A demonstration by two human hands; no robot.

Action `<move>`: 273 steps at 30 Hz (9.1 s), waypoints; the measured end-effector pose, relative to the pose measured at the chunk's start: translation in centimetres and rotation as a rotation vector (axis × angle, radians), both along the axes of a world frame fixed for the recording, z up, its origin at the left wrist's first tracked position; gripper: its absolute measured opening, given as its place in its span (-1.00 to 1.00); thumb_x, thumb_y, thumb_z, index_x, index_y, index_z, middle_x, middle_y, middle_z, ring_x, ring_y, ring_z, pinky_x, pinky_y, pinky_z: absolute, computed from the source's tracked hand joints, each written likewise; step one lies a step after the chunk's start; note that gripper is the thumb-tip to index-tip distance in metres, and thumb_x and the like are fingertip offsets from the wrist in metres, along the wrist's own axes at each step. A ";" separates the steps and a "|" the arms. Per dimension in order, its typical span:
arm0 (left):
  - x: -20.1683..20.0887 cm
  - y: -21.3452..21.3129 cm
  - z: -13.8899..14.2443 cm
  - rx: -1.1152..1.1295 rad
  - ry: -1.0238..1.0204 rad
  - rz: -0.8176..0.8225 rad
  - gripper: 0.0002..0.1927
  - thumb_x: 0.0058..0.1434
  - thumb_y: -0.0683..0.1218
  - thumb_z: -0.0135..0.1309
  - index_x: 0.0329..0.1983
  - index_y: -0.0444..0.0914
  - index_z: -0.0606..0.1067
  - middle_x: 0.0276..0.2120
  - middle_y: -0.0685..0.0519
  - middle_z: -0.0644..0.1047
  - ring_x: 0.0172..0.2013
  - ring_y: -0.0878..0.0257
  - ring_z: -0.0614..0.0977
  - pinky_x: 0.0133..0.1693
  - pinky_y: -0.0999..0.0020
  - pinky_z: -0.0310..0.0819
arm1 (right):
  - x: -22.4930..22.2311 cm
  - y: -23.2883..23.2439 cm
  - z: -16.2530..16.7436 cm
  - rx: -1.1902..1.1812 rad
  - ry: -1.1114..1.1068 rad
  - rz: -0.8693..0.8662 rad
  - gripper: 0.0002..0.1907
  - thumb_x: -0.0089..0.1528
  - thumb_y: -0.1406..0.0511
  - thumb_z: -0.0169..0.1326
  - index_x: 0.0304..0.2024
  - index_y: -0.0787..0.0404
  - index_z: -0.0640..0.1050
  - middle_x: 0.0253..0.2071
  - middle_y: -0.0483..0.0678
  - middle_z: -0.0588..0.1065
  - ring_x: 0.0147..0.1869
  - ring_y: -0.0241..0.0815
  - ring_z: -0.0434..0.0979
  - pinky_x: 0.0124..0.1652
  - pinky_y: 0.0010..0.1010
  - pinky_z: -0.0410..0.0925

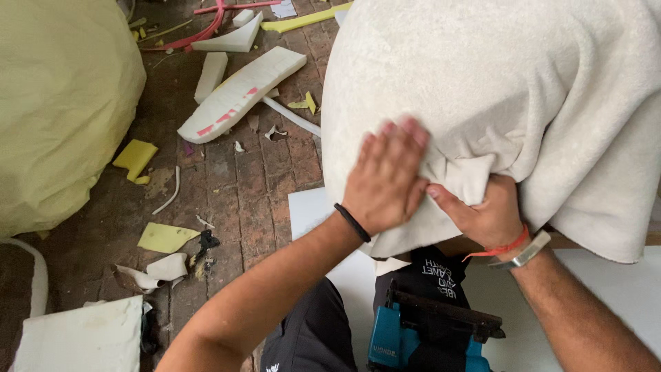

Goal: The person stretches and secures a white fabric cover over a curved furniture frame using a pneumatic staple gun. They repeatedly pull the fabric taut and fire staples along the edges to attach the cover to the wooden frame.

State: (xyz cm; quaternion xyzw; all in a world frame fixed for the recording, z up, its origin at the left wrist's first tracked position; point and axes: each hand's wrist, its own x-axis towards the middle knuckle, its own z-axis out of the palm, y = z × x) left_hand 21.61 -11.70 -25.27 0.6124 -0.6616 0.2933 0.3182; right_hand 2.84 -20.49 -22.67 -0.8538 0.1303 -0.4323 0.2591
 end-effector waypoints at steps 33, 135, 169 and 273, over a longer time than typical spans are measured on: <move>-6.2 -1.2 -6.2 0.059 -0.286 -0.097 -0.15 0.30 0.13 -0.20 0.58 -0.41 0.11 0.58 -0.21 -0.04 0.57 -0.05 -0.15 0.50 0.05 -0.57 | -10.2 17.5 -2.5 0.572 0.938 -0.397 -0.33 0.05 0.20 0.35 0.15 0.15 0.40 -0.24 0.12 0.61 -0.12 0.09 0.66 -0.10 -0.18 0.50; -15.8 -3.7 11.1 -0.156 0.151 -0.230 -0.38 0.04 -0.36 0.06 0.25 -0.31 0.43 0.07 -0.10 0.54 0.07 -0.03 0.57 0.15 0.07 0.41 | -18.2 2.8 -8.9 0.855 0.140 -0.235 -0.44 0.13 0.11 0.30 0.16 0.13 0.60 -0.03 0.08 0.65 0.05 -0.04 0.71 0.06 -0.28 0.53; -23.0 0.8 19.6 0.049 0.867 -0.321 -0.81 -0.13 -0.29 0.04 -0.57 -0.29 0.25 -0.58 -0.08 0.41 -0.56 -0.03 0.46 -0.48 0.14 0.35 | -11.5 -1.2 17.9 1.444 -0.137 0.015 -0.60 0.18 0.02 0.21 -0.59 -0.02 0.35 -0.62 -0.22 0.28 -0.61 -0.32 0.23 -0.58 -0.40 0.11; -11.9 -3.3 4.1 -0.126 0.095 0.037 -0.35 0.19 -0.11 0.20 0.37 -0.30 0.38 0.36 -0.20 0.37 0.39 -0.14 0.31 0.36 -0.09 0.15 | -13.0 -4.8 8.1 -0.021 0.073 -0.462 -0.72 0.08 0.23 0.33 -0.32 0.29 0.58 -0.48 0.09 0.56 -0.42 -0.01 0.63 -0.41 -0.23 0.44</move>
